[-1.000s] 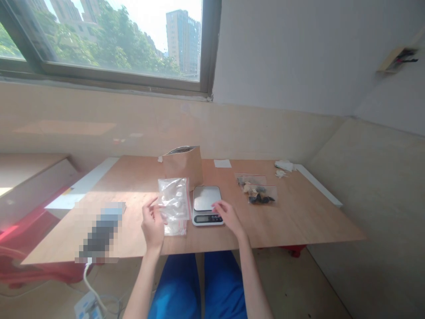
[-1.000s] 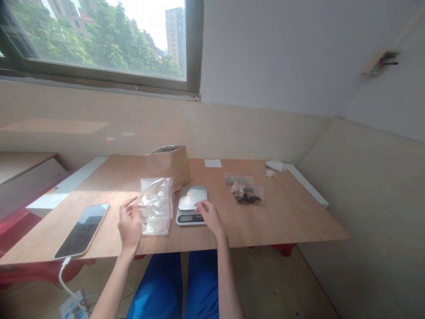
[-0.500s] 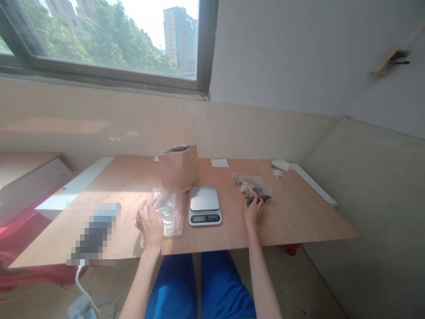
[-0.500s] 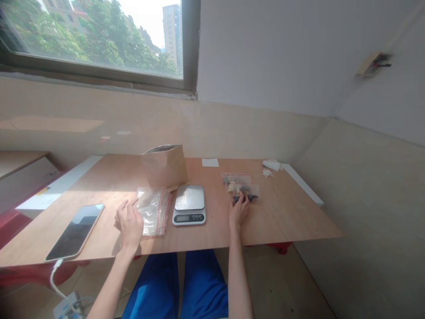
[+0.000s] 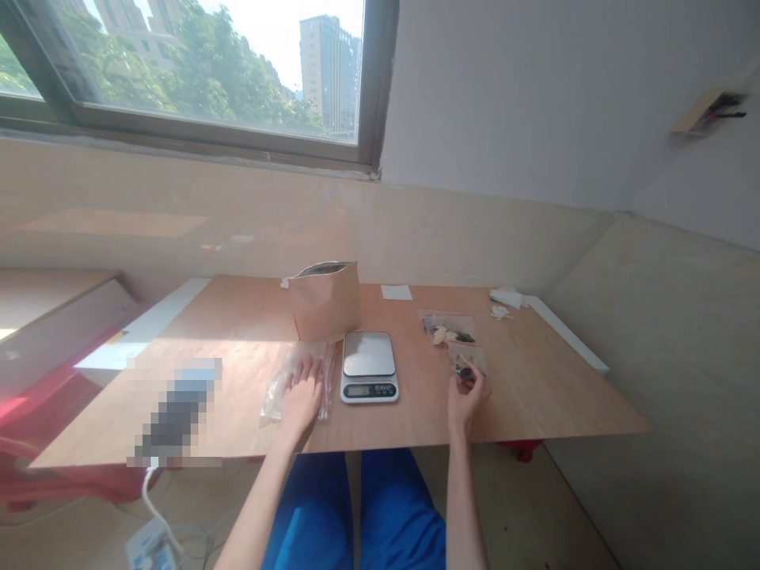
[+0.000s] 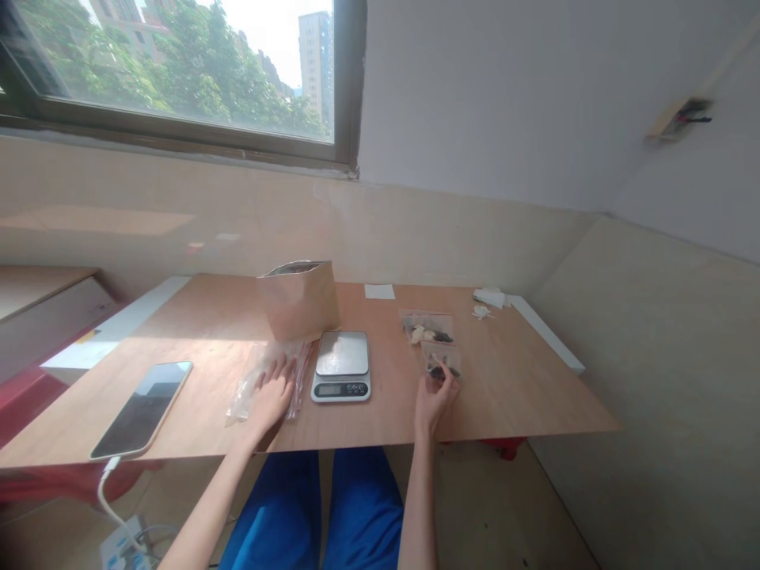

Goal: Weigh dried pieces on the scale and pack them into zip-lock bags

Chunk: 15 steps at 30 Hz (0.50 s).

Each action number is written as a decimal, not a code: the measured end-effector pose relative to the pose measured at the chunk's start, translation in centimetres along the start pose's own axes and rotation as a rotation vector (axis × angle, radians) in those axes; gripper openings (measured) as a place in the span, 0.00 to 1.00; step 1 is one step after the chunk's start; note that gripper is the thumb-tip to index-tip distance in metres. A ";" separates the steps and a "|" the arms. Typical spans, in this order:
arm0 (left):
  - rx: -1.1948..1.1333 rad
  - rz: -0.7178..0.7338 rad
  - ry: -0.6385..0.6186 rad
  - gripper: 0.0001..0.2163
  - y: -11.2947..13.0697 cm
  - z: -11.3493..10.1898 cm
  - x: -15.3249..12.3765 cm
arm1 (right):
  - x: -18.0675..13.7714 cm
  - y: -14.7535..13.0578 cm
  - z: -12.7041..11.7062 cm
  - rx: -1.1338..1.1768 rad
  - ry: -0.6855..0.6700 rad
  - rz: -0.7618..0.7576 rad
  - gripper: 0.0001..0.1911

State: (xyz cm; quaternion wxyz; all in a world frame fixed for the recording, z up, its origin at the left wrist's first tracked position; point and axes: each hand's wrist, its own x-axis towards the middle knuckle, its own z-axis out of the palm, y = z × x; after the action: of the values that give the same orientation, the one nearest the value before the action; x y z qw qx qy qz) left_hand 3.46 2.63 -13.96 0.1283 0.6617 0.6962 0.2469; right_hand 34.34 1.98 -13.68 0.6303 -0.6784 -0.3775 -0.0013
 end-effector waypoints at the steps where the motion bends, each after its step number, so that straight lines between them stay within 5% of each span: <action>1: -0.068 -0.018 -0.007 0.20 0.1 -0.2 0.0 | -0.2 -0.9 -0.4 0.017 -0.026 0.027 0.22; 5: -0.206 -0.067 0.059 0.23 2.8 -2.0 -0.4 | 0.3 -5.5 -1.5 0.159 -0.188 0.059 0.21; 8: -0.593 0.087 0.170 0.23 6.7 -4.3 -1.6 | 0.6 -8.9 -1.9 0.336 -0.372 0.111 0.19; 12: -0.737 0.248 -0.096 0.19 10.7 -6.9 -3.2 | -0.8 -12.1 -1.7 0.498 -0.649 0.229 0.17; 15: -0.716 0.244 -0.295 0.14 11.4 -7.4 -3.8 | -2.3 -13.3 -0.7 0.578 -0.721 0.282 0.18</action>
State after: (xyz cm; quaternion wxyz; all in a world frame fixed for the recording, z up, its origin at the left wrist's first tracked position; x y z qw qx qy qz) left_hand 9.86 -2.40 -2.37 0.4188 0.6812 0.4570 0.3895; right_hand 26.17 -0.92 -3.24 0.6161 -0.4773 -0.4611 0.4243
